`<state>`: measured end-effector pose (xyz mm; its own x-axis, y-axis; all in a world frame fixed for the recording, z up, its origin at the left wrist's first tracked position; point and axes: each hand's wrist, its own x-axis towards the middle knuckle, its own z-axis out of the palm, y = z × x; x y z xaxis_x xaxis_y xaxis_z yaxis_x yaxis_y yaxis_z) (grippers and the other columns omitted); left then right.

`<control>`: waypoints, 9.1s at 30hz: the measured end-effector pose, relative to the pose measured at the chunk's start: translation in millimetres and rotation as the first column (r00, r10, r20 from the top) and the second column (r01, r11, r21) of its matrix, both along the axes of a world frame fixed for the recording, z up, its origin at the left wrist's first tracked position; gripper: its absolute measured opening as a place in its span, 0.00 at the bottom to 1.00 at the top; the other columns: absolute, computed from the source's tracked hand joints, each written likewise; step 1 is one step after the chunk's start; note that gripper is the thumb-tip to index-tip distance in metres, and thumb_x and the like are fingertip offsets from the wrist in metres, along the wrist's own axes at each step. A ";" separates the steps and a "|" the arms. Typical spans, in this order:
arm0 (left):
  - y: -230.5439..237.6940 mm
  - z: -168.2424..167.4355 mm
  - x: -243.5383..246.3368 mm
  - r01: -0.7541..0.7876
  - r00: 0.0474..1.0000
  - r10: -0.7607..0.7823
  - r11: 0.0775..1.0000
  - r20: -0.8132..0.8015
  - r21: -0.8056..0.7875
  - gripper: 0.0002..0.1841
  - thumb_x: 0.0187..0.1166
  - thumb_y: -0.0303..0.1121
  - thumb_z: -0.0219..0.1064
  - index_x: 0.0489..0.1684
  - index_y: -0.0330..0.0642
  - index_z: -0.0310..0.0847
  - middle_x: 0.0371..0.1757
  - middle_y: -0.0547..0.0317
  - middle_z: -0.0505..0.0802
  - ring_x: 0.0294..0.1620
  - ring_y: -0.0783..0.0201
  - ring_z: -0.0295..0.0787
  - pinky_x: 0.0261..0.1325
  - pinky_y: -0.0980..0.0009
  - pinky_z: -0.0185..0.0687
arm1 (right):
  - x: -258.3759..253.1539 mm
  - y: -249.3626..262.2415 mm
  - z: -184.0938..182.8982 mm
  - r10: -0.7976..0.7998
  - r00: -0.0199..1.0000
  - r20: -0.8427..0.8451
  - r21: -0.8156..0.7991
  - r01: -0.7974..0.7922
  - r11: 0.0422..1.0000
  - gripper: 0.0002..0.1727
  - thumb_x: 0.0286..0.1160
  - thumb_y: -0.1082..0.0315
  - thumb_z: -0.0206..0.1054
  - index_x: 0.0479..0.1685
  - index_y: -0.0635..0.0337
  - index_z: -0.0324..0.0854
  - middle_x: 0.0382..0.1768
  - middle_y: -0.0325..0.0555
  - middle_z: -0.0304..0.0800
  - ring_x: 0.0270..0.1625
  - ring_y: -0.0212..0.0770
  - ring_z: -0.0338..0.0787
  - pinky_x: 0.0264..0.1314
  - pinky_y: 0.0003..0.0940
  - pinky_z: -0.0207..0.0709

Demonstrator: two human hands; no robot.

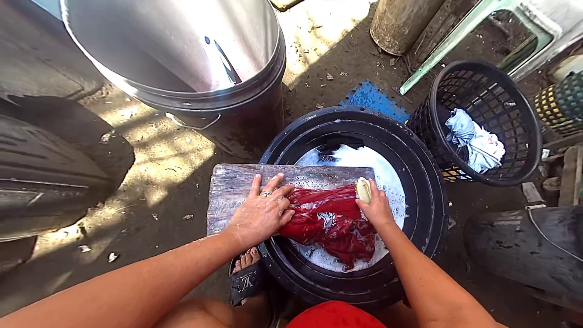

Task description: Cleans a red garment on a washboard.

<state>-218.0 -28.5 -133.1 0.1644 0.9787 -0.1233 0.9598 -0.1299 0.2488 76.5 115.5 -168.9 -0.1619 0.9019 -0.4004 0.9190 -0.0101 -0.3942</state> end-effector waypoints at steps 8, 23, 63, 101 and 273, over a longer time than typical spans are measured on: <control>-2.5 -2.6 0.0 0.013 0.999 -0.015 0.999 0.041 0.034 0.20 0.85 0.45 0.57 0.41 0.40 0.91 0.80 0.53 0.83 0.91 0.43 0.59 0.89 0.29 0.39 | -65.5 -60.8 34.1 0.303 0.917 -0.260 0.057 -0.299 0.953 0.45 0.73 0.52 0.76 0.92 0.48 0.62 0.71 0.65 0.81 0.72 0.64 0.83 0.69 0.63 0.80; 1.8 -4.9 -0.2 0.019 1.000 -0.019 0.999 -0.002 0.026 0.19 0.83 0.45 0.58 0.37 0.39 0.91 0.79 0.53 0.83 0.92 0.45 0.59 0.89 0.30 0.38 | 10.4 -0.6 1.7 0.054 0.997 -0.048 0.006 -0.054 0.999 0.48 0.72 0.52 0.77 0.94 0.42 0.57 0.72 0.68 0.79 0.73 0.70 0.80 0.69 0.69 0.77; -57.5 247.7 90.2 0.026 0.027 0.150 0.988 0.988 -0.151 0.27 0.74 0.41 0.74 0.73 0.69 0.71 0.63 0.57 0.89 0.59 0.58 0.91 0.53 0.58 0.94 | 44.6 -63.1 159.4 -0.536 -0.119 -0.836 -0.523 -0.125 0.843 0.38 0.80 0.57 0.62 0.89 0.38 0.51 0.54 0.48 0.86 0.45 0.42 0.91 0.45 0.39 0.88; -12.7 43.1 -4.2 -0.367 0.180 0.944 0.324 0.276 -0.872 0.12 0.89 0.31 0.60 0.63 0.37 0.78 0.43 0.50 0.93 0.37 0.62 0.93 0.37 0.67 0.89 | -45.5 25.2 5.0 0.100 0.977 -0.188 0.036 -0.094 0.995 0.48 0.67 0.51 0.78 0.93 0.45 0.60 0.72 0.69 0.78 0.72 0.69 0.81 0.68 0.67 0.78; 38.9 189.1 101.7 0.470 -0.250 0.489 0.816 0.835 -0.337 0.24 0.88 0.56 0.54 0.71 0.55 0.80 0.61 0.54 0.92 0.61 0.60 0.92 0.58 0.57 0.92 | 90.2 -60.8 92.4 -0.586 0.041 -0.809 -0.581 -0.205 0.788 0.60 0.45 0.43 0.83 0.88 0.36 0.53 0.57 0.43 0.91 0.54 0.39 0.93 0.52 0.39 0.90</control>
<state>-116.3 10.3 56.0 0.5229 0.8409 -0.1393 -0.5117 0.4404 0.7377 166.7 54.7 -76.5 -0.5830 0.7294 -0.3580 -0.3456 -0.6213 -0.7032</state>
